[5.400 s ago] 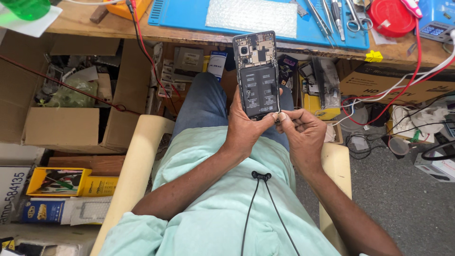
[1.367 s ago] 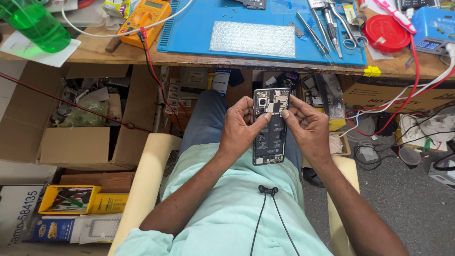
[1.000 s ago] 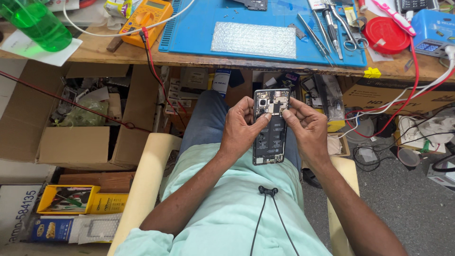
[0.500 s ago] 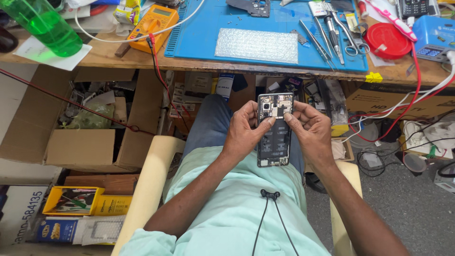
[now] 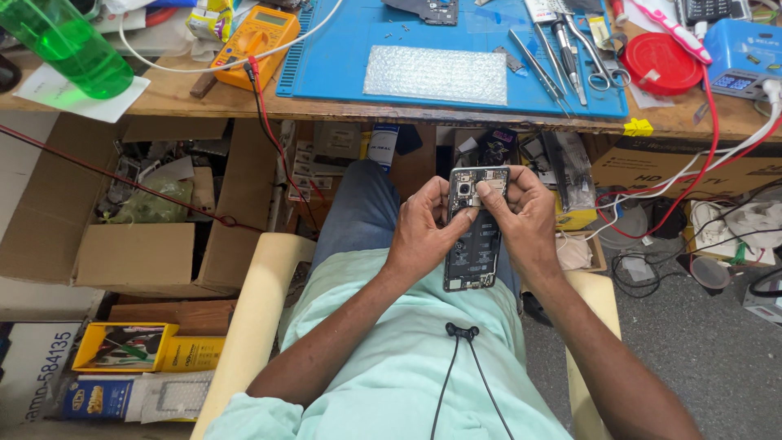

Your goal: The person holds a disassembled smartphone and repeatedly connects and disconnects a white charging cable to the internal board. They also press on the battery area and flip the device to inspect the screen and back.

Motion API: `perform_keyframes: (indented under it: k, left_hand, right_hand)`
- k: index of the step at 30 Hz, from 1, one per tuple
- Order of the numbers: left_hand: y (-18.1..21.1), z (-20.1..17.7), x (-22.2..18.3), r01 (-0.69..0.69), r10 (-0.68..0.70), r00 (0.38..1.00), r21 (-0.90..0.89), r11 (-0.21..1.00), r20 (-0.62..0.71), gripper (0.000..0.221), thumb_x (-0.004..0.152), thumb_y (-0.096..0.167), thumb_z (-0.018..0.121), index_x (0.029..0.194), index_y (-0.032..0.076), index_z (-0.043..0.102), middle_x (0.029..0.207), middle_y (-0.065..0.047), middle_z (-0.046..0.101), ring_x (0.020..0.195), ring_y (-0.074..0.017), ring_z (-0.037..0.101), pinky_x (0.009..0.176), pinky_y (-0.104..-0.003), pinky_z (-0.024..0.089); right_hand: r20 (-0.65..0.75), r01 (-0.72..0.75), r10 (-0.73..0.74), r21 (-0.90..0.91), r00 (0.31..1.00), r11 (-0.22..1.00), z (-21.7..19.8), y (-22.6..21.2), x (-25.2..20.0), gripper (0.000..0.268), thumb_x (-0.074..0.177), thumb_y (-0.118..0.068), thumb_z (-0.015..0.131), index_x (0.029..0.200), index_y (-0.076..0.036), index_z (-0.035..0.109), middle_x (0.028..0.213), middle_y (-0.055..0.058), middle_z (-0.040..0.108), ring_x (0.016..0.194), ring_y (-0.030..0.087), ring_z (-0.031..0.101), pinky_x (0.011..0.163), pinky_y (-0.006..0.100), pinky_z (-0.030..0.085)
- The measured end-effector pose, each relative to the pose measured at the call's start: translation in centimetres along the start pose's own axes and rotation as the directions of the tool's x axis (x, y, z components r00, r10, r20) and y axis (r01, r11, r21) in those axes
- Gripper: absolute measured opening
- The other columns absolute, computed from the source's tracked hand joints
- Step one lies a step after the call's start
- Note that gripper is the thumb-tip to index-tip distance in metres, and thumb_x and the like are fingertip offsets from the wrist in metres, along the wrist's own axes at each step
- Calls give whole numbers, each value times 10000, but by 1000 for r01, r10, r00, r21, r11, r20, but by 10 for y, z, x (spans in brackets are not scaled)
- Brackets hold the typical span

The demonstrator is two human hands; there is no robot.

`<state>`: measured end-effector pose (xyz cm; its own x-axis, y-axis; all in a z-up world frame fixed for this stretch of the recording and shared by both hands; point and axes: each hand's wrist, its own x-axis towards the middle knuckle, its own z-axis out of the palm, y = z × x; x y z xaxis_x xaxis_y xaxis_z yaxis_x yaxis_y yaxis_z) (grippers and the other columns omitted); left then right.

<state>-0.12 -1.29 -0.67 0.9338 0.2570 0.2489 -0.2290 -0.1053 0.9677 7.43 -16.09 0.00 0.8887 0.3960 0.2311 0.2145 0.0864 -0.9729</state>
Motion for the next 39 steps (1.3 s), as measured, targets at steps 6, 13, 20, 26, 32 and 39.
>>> perform_keyframes:
  k: [6, 13, 20, 26, 32, 39]
  left_hand:
    - [-8, -11, 8, -26, -3, 997, -397, 917, -72, 197, 946, 75, 729, 1084, 25, 597, 1015, -63, 717, 895, -75, 683, 766, -240, 597]
    - [3, -26, 14, -63, -118, 963, -628, 776, -242, 292, 991, 111, 671, 1216, 49, 495, 1116, -97, 659, 971, -123, 688, 793, -350, 633]
    - [21, -24, 9, -24, 65, 998, -750, 661, 25, 331, 1038, 175, 604, 1314, 45, 476, 1209, -123, 679, 1064, -175, 701, 920, -390, 614]
    - [8, -6, -1, 3, -3, 1000, -629, 778, 1, 326, 977, -6, 639, 1285, 6, 532, 1134, -131, 698, 976, -155, 715, 817, -328, 638]
    - [0, -5, 4, -56, 10, 997, -587, 808, -81, 308, 975, -25, 651, 1266, -5, 553, 1109, -128, 706, 920, -135, 715, 760, -284, 640]
    - [22, -7, -5, -84, 85, 996, -494, 865, -20, 400, 1023, 60, 653, 1396, -16, 529, 1240, -108, 669, 1137, -148, 649, 980, -311, 567]
  right_hand:
    - [90, 125, -105, -254, 990, 959, -1, -26, -11, 602, 974, -343, 721, 1461, -50, 525, 1170, 133, 695, 1027, 154, 684, 861, 293, 559]
    - [310, 435, -328, -786, 892, 439, 22, -66, -41, 861, 684, -390, 909, 1368, -3, 557, 1301, 258, 621, 1112, 415, 662, 877, 473, 542]
    - [80, 180, -167, -622, 983, 762, 5, -68, -31, 733, 680, -239, 900, 1319, -76, 581, 1185, 127, 719, 1033, 277, 748, 900, 386, 591]
    - [181, 438, -459, -710, 870, 551, 9, -54, -34, 854, 712, -239, 913, 1412, -25, 474, 1368, 211, 612, 1216, 381, 629, 996, 453, 525]
    - [269, 439, -400, -787, 876, 433, 14, -52, -29, 844, 731, -302, 865, 1447, -35, 506, 1336, 251, 583, 1180, 409, 608, 986, 512, 493]
    - [302, 537, -477, -681, 825, 498, 6, -31, -27, 711, 850, -242, 766, 1487, -25, 535, 1513, 276, 516, 1326, 403, 572, 1082, 472, 486]
